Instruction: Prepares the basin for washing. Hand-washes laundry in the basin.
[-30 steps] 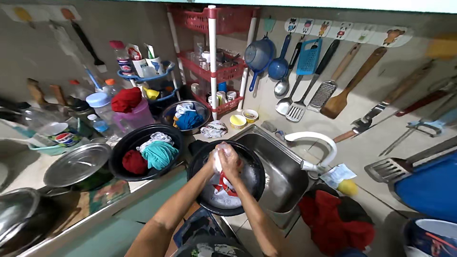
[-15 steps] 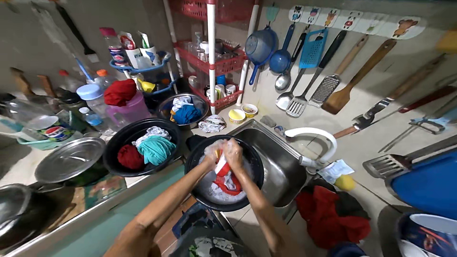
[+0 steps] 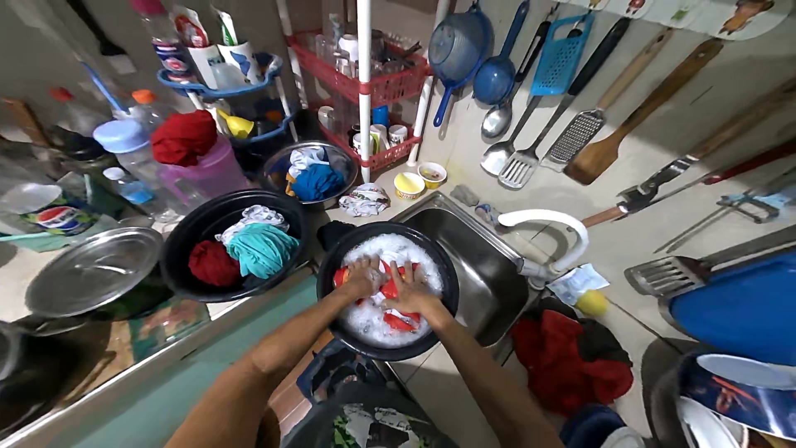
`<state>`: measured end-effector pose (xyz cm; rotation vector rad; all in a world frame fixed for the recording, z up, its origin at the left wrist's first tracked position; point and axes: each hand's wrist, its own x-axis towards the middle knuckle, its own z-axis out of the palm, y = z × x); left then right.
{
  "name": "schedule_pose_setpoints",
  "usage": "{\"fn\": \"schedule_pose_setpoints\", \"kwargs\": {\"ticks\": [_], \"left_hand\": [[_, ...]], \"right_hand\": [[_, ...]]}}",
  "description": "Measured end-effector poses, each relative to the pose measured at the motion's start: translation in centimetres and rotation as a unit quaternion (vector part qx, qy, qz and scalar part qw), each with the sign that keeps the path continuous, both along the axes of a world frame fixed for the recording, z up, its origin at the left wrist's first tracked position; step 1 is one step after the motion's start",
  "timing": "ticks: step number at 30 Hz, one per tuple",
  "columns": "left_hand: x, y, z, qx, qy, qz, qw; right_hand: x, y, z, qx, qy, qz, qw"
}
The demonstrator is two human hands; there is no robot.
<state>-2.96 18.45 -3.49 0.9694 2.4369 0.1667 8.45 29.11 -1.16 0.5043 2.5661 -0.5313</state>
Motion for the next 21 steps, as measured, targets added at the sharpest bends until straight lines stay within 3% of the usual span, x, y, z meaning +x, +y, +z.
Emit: {"fn": "schedule_pose_setpoints", "kwargs": {"ticks": [3, 6, 10, 16, 21], "left_hand": [[0.0, -0.1, -0.3, -0.031, -0.018, -0.055, 0.998], [0.8, -1.1, 0.7, -0.028, -0.056, -0.037, 0.997], [1.0, -1.5, 1.2, 0.022, -0.033, -0.046, 0.998], [1.9, -2.0, 5.2, 0.139, 0.005, 0.017, 0.990], [2.5, -3.3, 11.5, 0.275, 0.050, 0.037, 0.959]], "right_hand": [[-0.8, -0.7, -1.0, -0.005, -0.002, -0.032, 0.999], [-1.6, -1.5, -0.6, 0.004, -0.029, -0.038, 0.999], [-1.5, -1.5, 0.4, 0.025, -0.061, -0.004, 0.998], [-0.5, 0.6, 0.5, -0.044, 0.099, -0.035, 0.993], [0.7, 1.2, 1.8, -0.100, 0.190, -0.098, 0.972]]}}
